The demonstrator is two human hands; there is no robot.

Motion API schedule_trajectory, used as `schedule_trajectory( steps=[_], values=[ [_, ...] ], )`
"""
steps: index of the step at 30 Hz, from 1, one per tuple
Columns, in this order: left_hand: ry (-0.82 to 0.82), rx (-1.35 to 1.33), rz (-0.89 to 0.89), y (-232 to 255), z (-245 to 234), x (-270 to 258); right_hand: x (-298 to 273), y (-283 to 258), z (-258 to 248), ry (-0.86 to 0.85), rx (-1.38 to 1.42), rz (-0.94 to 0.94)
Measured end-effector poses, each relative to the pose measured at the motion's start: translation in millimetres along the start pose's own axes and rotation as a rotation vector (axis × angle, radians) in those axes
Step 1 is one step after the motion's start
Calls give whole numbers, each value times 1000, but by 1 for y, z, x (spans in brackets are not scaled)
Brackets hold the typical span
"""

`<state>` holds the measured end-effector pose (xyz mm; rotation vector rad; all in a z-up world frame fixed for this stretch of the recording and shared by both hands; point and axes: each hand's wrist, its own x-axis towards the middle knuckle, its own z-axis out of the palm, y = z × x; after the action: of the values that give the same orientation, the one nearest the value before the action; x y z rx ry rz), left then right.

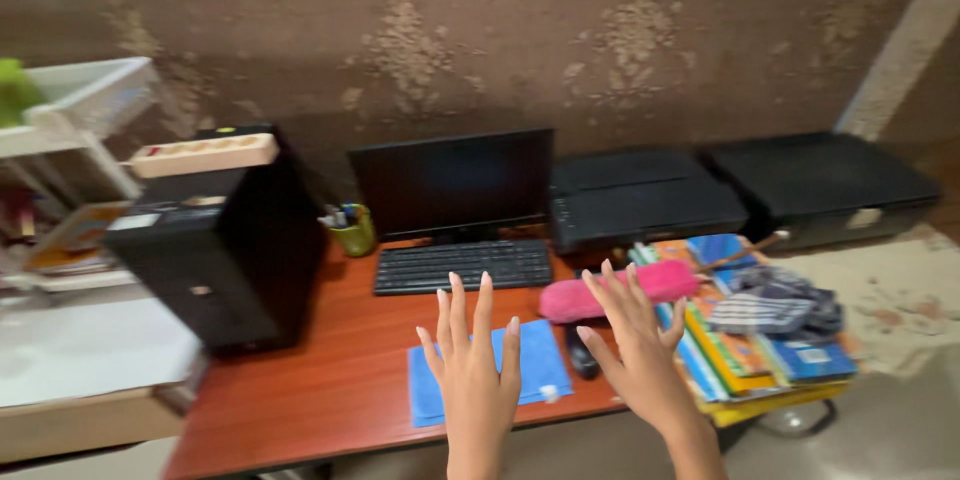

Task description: The person picks up notebooks and notepads one by one from a desk and places them into the top shelf of a white plastic storage rack.

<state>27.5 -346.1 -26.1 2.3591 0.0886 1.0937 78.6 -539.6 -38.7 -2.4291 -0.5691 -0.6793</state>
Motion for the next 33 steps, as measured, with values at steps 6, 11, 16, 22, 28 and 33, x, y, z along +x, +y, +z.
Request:
schedule_trajectory(
  steps=[6,11,16,22,28,33],
  values=[
    [-29,-30,46,92,75,-19,-22,100,-54,8,2,53],
    [-44,-79,67,160,128,-38,-38,175,-102,-5,-65,62],
    [-117,-126,93,211,173,-55,-50,225,-137,-32,-116,152],
    [-126,-158,145,251,216,-53,-43,266,-166,-12,-88,178],
    [-186,-158,177,295,276,-44,-29,319,-190,10,-103,200],
    [-226,-200,169,350,349,-26,-1,385,-218,3,-99,237]
  ],
)
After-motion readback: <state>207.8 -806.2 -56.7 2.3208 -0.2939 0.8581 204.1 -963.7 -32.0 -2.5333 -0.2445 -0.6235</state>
